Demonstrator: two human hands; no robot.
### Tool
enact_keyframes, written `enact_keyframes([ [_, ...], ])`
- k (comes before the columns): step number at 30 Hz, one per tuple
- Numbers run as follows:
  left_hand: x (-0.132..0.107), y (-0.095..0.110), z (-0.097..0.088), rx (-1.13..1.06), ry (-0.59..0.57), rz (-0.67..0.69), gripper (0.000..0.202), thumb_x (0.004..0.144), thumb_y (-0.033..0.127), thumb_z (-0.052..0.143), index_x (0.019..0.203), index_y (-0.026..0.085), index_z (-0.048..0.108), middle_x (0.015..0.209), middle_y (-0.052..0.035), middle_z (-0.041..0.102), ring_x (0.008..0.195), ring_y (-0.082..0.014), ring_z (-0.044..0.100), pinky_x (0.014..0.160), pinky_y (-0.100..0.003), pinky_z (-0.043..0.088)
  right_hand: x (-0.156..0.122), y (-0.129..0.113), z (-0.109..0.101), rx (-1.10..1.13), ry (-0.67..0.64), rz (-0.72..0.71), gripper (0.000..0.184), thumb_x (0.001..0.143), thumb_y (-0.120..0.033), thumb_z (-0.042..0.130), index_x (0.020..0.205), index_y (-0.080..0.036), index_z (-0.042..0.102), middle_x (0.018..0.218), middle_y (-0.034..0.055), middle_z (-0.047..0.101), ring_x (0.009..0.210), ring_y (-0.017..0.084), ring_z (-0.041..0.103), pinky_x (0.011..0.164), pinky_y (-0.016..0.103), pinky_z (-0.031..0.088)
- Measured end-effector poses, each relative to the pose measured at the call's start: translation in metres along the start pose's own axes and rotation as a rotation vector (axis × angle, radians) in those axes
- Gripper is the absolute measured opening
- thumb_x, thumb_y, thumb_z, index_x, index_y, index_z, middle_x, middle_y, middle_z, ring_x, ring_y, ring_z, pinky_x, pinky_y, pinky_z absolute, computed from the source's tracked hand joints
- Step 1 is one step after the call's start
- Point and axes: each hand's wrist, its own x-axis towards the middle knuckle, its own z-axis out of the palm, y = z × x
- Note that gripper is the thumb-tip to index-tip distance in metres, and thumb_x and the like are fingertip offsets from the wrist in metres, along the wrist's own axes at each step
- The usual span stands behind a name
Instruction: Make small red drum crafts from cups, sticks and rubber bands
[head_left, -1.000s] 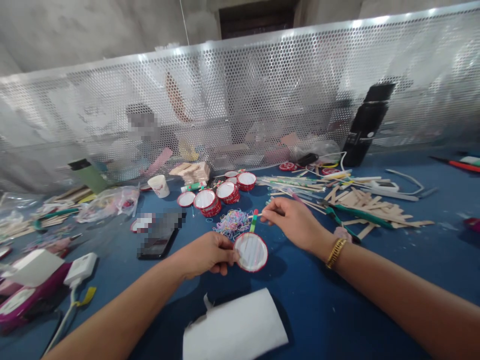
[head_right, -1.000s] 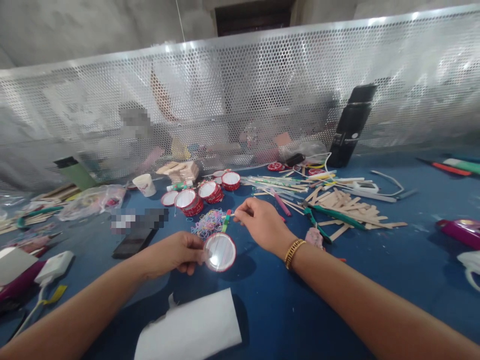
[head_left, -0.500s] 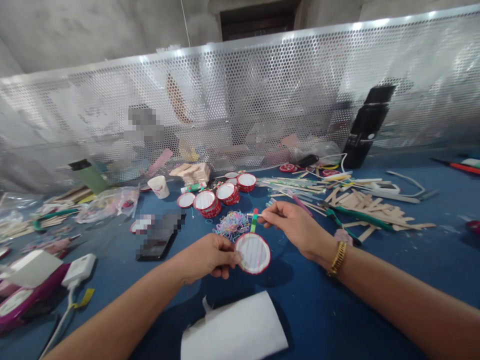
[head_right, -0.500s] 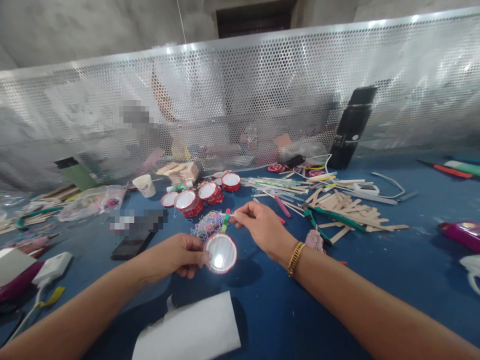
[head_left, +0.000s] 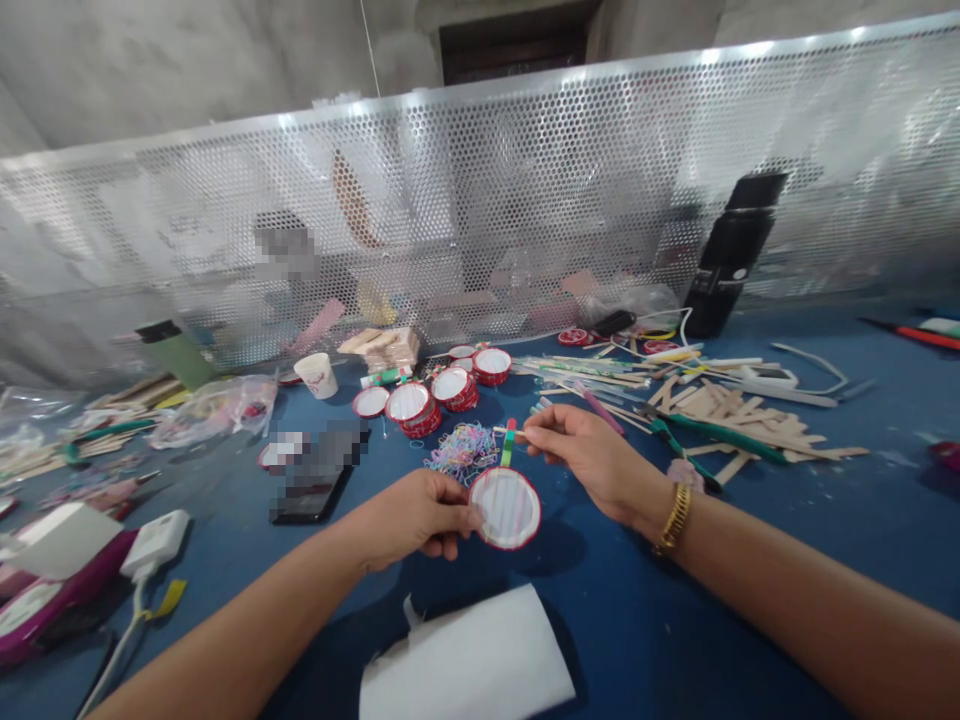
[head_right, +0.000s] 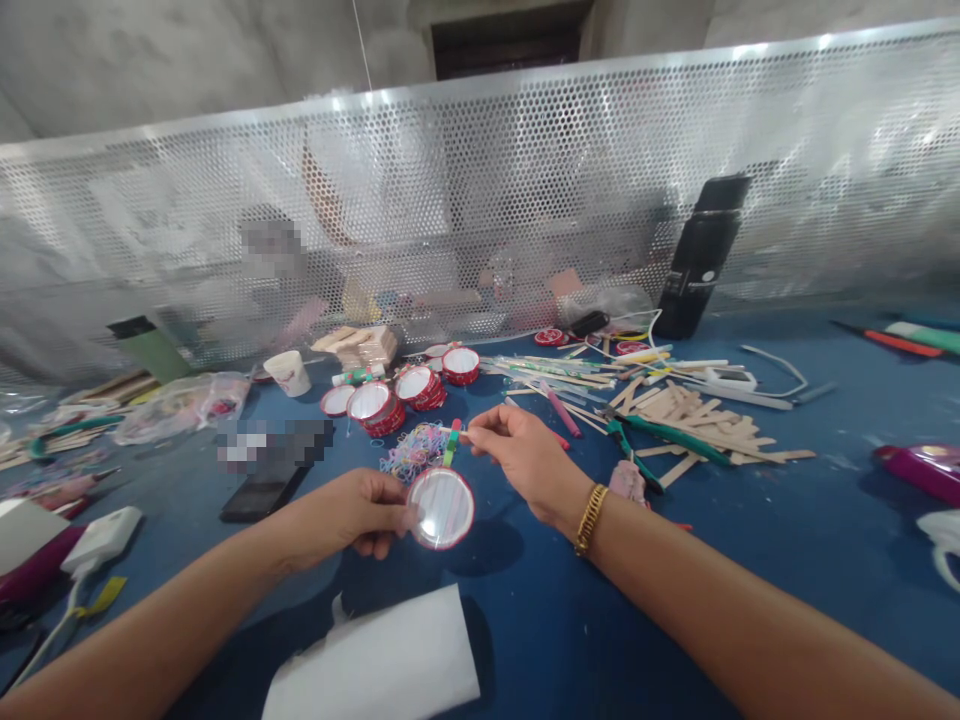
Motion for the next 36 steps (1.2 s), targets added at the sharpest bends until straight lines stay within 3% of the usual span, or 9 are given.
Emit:
enact_keyframes([
  [13,0.0016,-0.0013,0.0001,-0.015,0.015,0.001,0.036,0.064,0.046,0.075,0.064,0.015,0.057,0.049,0.0041,0.052,0.047,-0.0082,0.048,0.047,-0.021,0.032,0.0003,0.0017,-0.0006,-0.001,-0.019,0.011,0.025,0.075,-0.036,0.067,0.09,-0.017,0.06,0.091,0.0062,0.07,0.08,0.015,0.063,0.071,0.03,0.048],
  [26,0.0005,-0.001,0.0012,-0.01,0.016,-0.001,0.032,0.067,0.043,0.074,0.064,0.015,0.059,0.048,0.0034,0.054,0.046,-0.0077,0.047,0.047,-0.021,0.033,0.0011,-0.0012,-0.0015,-0.008,0.033,-0.051,0.029,0.071,-0.038,0.07,0.089,-0.018,0.06,0.089,0.0046,0.068,0.076,0.014,0.061,0.072,0.03,0.048],
  [36,0.0003,-0.0002,0.0028,-0.024,0.011,0.0,0.033,0.068,0.044,0.073,0.064,0.015,0.057,0.048,0.0041,0.053,0.046,-0.0078,0.047,0.048,-0.021,0.034,0.0006,-0.0005,-0.0008,0.043,0.019,-0.009,0.031,0.069,-0.039,0.07,0.09,-0.018,0.06,0.089,0.0039,0.066,0.078,0.014,0.06,0.072,0.03,0.045],
])
